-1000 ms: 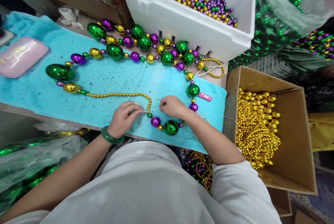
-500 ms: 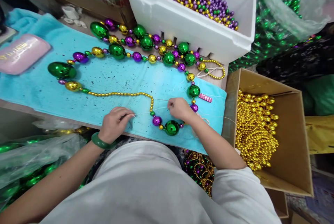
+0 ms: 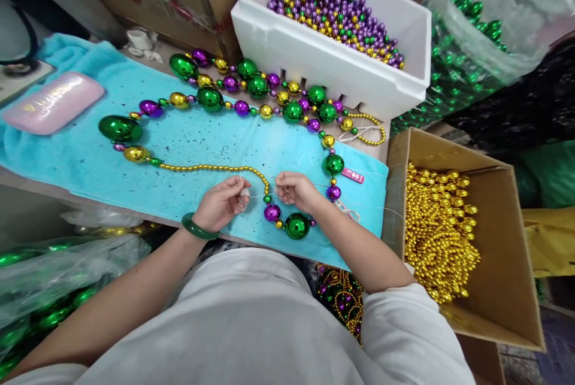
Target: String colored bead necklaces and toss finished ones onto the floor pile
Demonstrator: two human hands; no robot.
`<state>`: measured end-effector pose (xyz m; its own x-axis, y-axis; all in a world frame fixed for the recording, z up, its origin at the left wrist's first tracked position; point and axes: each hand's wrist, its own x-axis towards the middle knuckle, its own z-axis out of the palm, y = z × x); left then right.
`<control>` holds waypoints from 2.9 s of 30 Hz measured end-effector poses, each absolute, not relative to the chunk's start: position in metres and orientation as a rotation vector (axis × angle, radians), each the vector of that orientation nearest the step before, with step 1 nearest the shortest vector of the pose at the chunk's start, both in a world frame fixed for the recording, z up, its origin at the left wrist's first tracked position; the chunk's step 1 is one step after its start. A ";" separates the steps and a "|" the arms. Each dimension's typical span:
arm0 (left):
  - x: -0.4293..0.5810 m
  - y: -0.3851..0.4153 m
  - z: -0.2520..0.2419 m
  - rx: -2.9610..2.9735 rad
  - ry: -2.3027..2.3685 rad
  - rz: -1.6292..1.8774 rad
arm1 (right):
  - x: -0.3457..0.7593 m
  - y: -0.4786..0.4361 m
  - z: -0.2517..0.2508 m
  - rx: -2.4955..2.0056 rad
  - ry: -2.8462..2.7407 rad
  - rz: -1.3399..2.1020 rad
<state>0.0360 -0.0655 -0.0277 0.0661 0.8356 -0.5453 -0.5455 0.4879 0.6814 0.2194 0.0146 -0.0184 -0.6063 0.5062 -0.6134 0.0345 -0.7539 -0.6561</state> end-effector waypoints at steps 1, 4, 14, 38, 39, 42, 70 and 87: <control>0.036 -0.066 -0.029 0.374 1.095 1.064 | 0.219 0.015 -0.019 -1.244 -0.943 2.395; 0.039 -0.068 -0.030 0.511 1.193 1.057 | 0.216 0.015 -0.020 -1.341 -1.008 2.337; 0.035 -0.062 -0.028 0.836 1.371 0.962 | 0.220 0.011 -0.012 -1.442 -1.465 2.105; 0.048 -0.031 0.000 1.284 1.444 0.668 | 0.192 0.032 0.052 -0.937 -3.087 0.536; 0.048 -0.032 -0.001 1.217 1.429 0.687 | 0.191 0.034 0.051 -0.959 -3.061 0.590; 0.046 -0.033 -0.007 1.099 1.419 0.756 | 0.195 0.038 0.043 -1.123 -2.885 0.823; 0.047 -0.047 -0.052 1.828 1.494 1.128 | 0.206 0.043 -0.028 -1.363 -1.587 2.338; 0.020 -0.077 -0.050 1.950 1.729 0.837 | 0.267 0.041 0.012 -1.818 -2.257 1.384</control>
